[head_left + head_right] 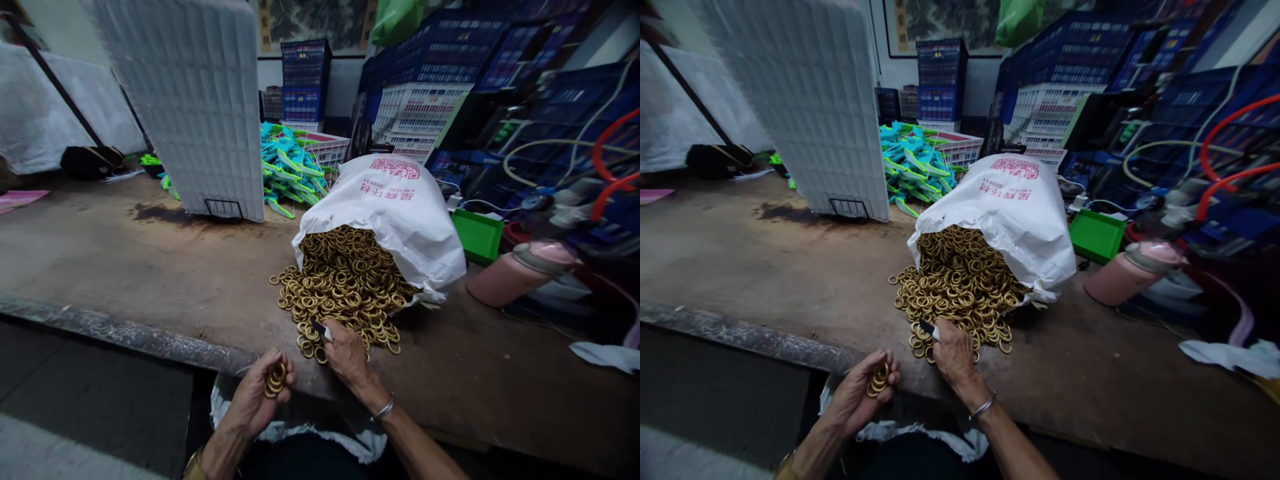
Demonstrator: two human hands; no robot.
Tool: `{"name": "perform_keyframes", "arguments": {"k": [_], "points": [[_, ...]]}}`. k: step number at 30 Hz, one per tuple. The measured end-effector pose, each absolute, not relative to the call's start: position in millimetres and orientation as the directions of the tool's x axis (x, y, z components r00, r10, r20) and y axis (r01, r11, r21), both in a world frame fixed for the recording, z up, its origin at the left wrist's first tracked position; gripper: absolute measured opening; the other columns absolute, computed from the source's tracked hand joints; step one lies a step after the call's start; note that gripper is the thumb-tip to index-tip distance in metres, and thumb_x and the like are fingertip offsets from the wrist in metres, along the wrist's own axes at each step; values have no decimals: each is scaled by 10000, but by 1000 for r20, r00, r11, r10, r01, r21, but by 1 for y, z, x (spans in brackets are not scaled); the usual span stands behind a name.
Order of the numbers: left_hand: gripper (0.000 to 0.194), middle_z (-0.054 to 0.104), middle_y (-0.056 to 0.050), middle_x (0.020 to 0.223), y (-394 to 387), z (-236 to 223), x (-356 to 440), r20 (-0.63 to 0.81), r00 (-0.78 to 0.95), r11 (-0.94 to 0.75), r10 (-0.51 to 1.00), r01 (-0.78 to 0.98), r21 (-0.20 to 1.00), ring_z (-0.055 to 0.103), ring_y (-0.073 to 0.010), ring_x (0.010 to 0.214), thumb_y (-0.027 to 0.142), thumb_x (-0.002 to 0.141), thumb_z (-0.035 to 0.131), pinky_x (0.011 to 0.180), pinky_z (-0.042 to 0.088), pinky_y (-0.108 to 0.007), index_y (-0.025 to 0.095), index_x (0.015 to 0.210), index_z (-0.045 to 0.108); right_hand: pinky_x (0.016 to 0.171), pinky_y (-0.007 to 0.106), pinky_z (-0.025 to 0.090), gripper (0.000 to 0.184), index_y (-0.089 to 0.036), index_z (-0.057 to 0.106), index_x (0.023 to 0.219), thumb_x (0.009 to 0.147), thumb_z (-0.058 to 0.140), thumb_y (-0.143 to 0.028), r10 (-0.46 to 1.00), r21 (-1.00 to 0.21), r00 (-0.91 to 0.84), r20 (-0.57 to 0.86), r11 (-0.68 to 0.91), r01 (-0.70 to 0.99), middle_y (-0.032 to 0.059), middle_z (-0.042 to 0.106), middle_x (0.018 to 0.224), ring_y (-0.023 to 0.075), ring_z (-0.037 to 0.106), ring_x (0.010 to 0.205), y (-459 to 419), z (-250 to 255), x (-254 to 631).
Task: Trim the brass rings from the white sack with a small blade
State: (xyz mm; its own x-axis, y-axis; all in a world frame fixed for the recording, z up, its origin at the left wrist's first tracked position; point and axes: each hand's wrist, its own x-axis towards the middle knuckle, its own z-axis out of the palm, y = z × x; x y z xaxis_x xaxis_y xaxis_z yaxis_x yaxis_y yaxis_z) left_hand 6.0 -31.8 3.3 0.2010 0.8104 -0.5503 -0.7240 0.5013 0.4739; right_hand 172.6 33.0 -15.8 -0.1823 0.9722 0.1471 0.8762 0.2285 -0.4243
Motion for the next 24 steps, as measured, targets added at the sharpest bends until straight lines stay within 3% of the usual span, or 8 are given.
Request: {"name": "perform_keyframes", "arguments": {"k": [3, 7, 10, 17, 24], "points": [[178, 559, -9, 623, -35, 0, 8, -541, 150, 461, 827, -732, 501, 526, -98, 543, 251, 694, 633, 375, 330, -154, 138, 661, 499, 532, 221, 263, 165, -182, 573, 754, 746, 407, -177, 980, -575, -132, 149, 195, 795, 2, 553, 598, 116, 454, 554, 40, -19, 177], [165, 565, -7, 647, -36, -4, 11, -541, 141, 452, 829, -739, 500, 530, -98, 552, 214, 690, 643, 392, 356, -158, 147, 680, 491, 482, 209, 267, 314, -180, 497, 601, 803, 361, -379, 993, -795, -91, 78, 117, 595, -31, 428, 499, 98, 371, 481, 47, -18, 184], [149, 563, -8, 661, -34, -1, 14, -508, 167, 454, 845, -726, 517, 529, -92, 554, 210, 701, 631, 387, 348, -150, 147, 691, 497, 486, 206, 292, 328, -186, 450, 552, 784, 391, -409, 993, -899, -114, 20, 68, 433, -39, 409, 487, 93, 375, 477, 51, -15, 187], [189, 491, 36, 608, -18, 8, 21, -446, 236, 467, 863, -710, 527, 481, -55, 487, 203, 654, 656, 358, 279, -124, 144, 735, 495, 445, 200, 280, 313, -169, 514, 603, 763, 453, -431, 992, -964, -114, -56, -24, 265, -52, 409, 473, 79, 348, 439, 52, -20, 187], [318, 356, 103, 496, 0, 6, 35, -456, 203, 466, 866, -657, 593, 335, -14, 365, 290, 607, 700, 333, 157, -114, 173, 735, 433, 403, 196, 243, 331, -157, 549, 669, 740, 482, -472, 988, -980, -123, -89, -65, 189, -74, 370, 449, 63, 291, 397, 45, -25, 184]]}}
